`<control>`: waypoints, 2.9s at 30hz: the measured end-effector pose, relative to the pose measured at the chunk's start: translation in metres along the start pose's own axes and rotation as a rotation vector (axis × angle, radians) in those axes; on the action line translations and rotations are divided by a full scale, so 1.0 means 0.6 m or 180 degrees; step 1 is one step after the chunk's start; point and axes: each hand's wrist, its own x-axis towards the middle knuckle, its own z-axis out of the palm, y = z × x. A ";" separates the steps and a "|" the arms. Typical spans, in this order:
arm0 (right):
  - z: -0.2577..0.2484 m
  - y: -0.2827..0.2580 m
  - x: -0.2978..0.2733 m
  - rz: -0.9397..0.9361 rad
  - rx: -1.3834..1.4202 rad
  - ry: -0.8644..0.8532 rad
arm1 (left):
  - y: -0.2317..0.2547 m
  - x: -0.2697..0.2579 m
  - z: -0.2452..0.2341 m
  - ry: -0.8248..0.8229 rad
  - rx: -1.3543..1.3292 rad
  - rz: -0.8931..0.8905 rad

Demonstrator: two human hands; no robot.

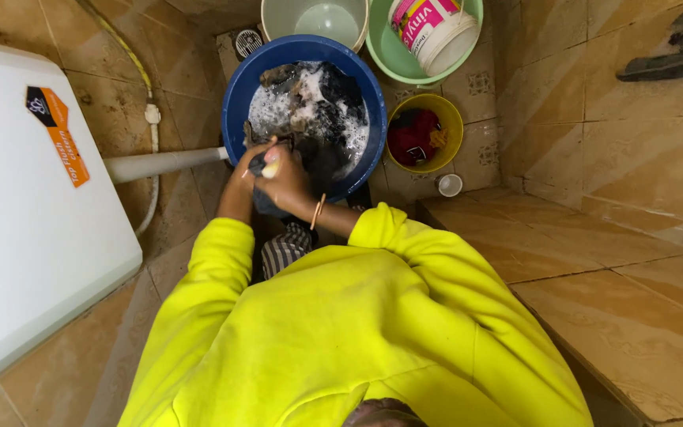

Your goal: Washing various pieces of clothing by hand in a blue basin using water and a bar of soap.

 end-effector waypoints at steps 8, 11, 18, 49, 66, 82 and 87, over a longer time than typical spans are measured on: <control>0.011 0.333 0.117 0.0747 0.0640 0.0348 | -0.070 -0.056 0.167 0.0762 0.0302 0.0896; 0.025 0.369 0.166 0.0994 0.1581 0.0019 | -0.052 -0.132 0.309 0.0655 0.0930 0.0939; 0.044 0.045 0.058 0.0597 0.1027 0.0174 | 0.025 -0.131 0.275 -0.1656 0.2709 0.2935; 0.054 0.000 0.041 0.1034 -0.1260 0.0672 | -0.026 -0.065 0.218 0.0323 -0.0114 0.0961; -0.059 0.176 0.224 0.1488 0.1592 -0.0281 | -0.037 -0.036 0.127 0.0449 -0.0249 0.1460; -0.299 -0.101 0.187 0.0511 0.2986 -0.1616 | 0.081 -0.328 0.447 0.0713 0.2288 0.3051; -0.344 -0.256 0.153 0.0776 0.3336 -0.1423 | 0.107 -0.389 0.506 0.0925 0.3372 0.3873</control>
